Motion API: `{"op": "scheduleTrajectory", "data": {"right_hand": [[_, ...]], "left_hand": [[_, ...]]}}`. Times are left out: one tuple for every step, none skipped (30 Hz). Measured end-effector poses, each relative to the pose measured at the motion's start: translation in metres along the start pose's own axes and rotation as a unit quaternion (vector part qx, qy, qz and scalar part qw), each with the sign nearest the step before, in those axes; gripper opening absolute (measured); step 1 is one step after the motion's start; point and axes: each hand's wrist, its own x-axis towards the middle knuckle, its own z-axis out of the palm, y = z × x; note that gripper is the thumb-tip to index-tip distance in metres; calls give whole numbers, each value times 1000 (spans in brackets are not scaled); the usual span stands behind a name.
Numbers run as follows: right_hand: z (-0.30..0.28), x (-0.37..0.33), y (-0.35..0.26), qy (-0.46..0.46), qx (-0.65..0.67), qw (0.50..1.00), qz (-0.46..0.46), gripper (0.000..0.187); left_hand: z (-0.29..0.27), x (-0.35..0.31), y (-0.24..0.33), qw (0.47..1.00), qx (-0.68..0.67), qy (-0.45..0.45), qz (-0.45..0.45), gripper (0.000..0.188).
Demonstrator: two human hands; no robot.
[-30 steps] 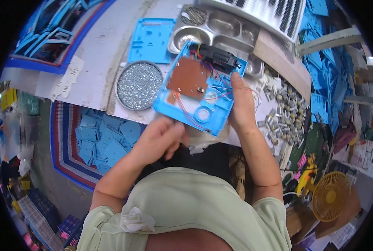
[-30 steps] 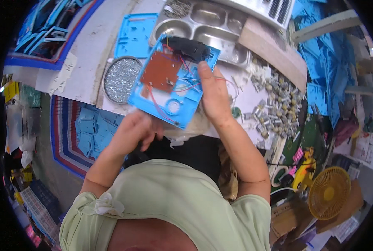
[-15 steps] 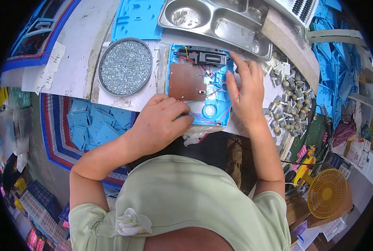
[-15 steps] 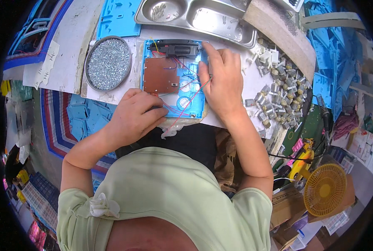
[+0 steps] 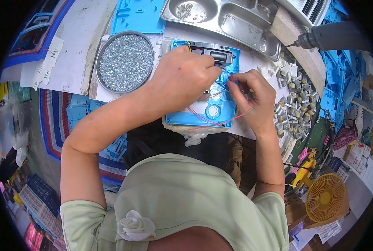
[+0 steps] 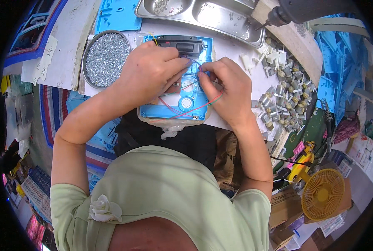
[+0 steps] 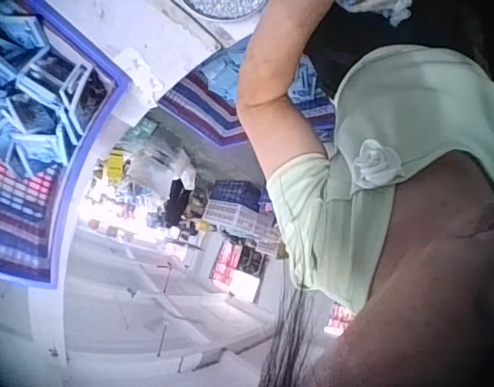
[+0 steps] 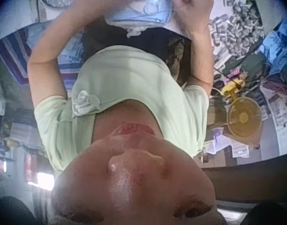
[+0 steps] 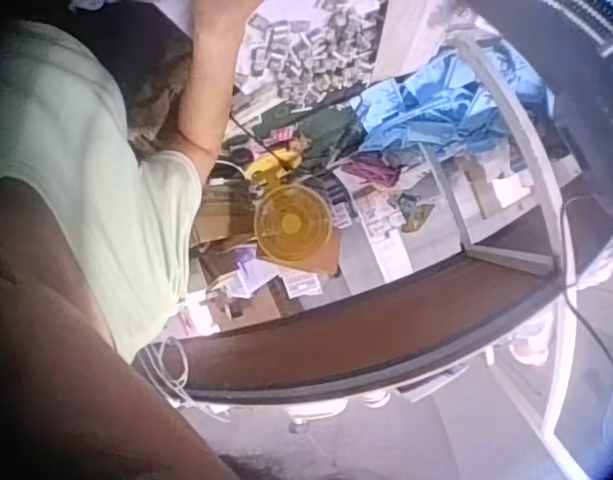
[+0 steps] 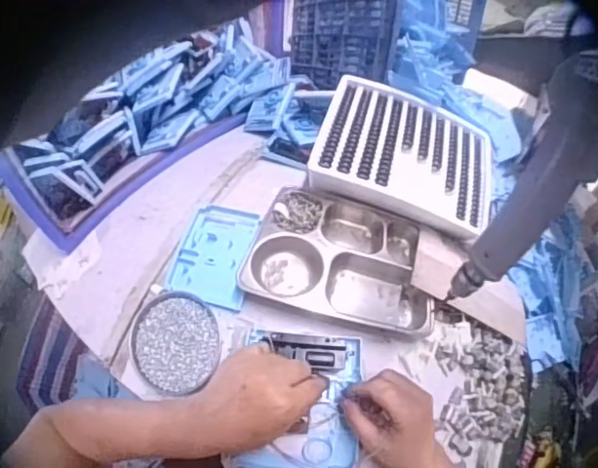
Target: Assembling or repairing an electronic device by installing internal components, soldering wires, and securing the casing with screws.
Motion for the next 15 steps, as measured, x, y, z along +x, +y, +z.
{"op": "scheduleTrajectory", "data": {"right_hand": [[0, -1, 1, 0, 6, 1000, 5, 12], [0, -1, 1, 0, 12, 1000, 10, 12], [1, -1, 0, 1, 18, 1000, 15, 12], [1, -2, 1, 5, 21, 1000, 9, 12], [2, -2, 1, 8, 24, 1000, 3, 11], [2, -1, 2, 12, 27, 1000, -4, 11], [2, -1, 2, 11, 31, 999, -4, 11], [3, -1, 2, 10, 35, 999, -5, 11], [3, -1, 2, 9, 38, 999, -4, 11], [3, -1, 2, 2, 37, 999, -2, 12], [3, -1, 2, -5, 37, 999, 1, 12], [3, 0, 3, -13, 36, 999, 2, 12], [4, -1, 3, -13, 32, 999, 2, 12], [5, -1, 3, -13, 27, 1000, 2, 12], [5, -1, 3, -14, 22, 1000, 3, 12]], "left_hand": [[2, 2, -2, 1000, 1, 0, 6, 15], [3, 4, -3, 1000, 2, -1, 12, 14], [4, 5, -5, 1000, 6, 0, 19, 14], [4, 6, -7, 1000, 10, 0, 26, 14], [3, 6, -8, 999, 14, 0, 33, 13], [3, 6, -8, 999, 22, 3, 32, 13], [2, 6, -7, 999, 30, 6, 30, 13], [2, 6, -6, 999, 39, 9, 29, 13], [0, 8, -3, 999, 48, 1, 24, 13], [-2, 10, 0, 998, 57, -7, 20, 13], [-4, 11, 3, 998, 66, -15, 15, 13], [-4, 12, 4, 997, 66, -22, 14, 13], [-4, 12, 4, 997, 67, -30, 14, 14], [-5, 13, 5, 997, 67, -38, 13, 15], [-6, 13, 5, 997, 66, -44, 17, 15]]}}
